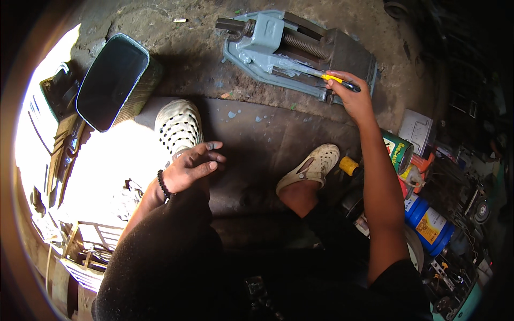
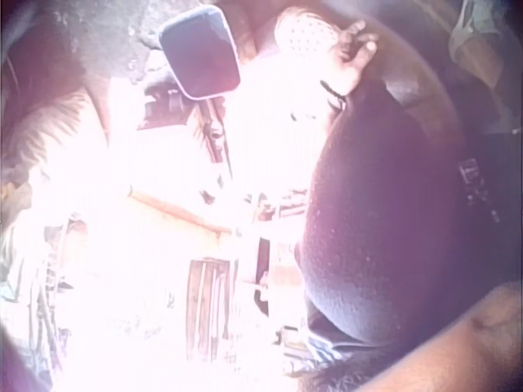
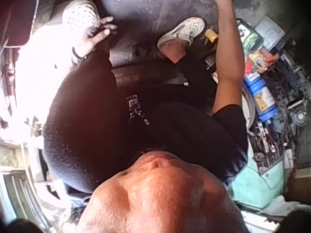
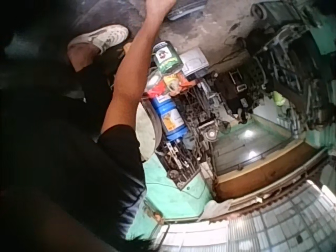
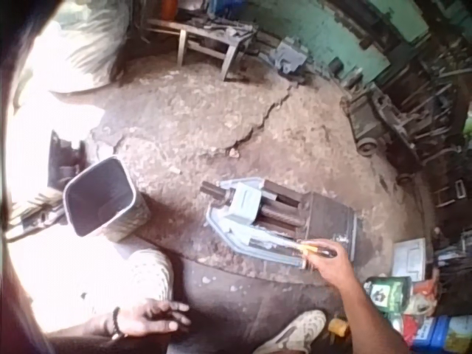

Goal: The person paints a metal bench vise with gray paint using a small brush. They repeatedly dip the brush into a plastic container and apply paint to the vise jaws and body.

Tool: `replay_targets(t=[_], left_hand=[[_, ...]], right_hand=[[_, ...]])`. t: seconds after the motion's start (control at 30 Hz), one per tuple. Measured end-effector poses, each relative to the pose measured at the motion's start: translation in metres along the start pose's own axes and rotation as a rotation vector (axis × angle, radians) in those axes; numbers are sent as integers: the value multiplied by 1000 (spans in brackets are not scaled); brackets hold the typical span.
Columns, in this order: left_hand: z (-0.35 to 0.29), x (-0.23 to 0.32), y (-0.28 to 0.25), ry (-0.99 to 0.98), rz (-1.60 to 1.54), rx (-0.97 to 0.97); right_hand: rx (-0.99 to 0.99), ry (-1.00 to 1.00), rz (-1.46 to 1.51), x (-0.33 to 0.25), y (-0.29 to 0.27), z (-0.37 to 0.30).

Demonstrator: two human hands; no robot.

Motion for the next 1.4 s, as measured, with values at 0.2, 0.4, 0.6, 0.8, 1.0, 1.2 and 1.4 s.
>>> replay_targets(t=[0.2, 0.4, 0.6, 0.8, 1.0, 1.2, 1.4], left_hand=[[-1, -3, 0, 3, -23, 0], [0, -3, -1, 14, -19, -7], [0, 0, -2, -1, 28, -29], [0, -1, -2, 0, 10, -37], [0, -2, -2, 23, 16, -40], [-1, -2, -2, 22, -51, -33], [-2, -3, -2, 23, -54, -38]], right_hand=[[33, -85, -217, 1, -13, -10], [107, -147, -335, -13, 6, -22], [168, -305, -498, -33, 38, -37], [186, -332, -558, -38, 49, -38], [185, -294, -621, -40, 58, -35], [142, -280, -798, -47, 76, -35], [85, -281, -857, -50, 81, -38]])
Point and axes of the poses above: each hand's wrist, its own z-axis towards the middle knuckle, its own y-axis out of the palm, x = y × z, the point moved 2 cm from there along z, towards the middle knuckle, and after that the axes turned 9 degrees about z, right-handed, at the moved point
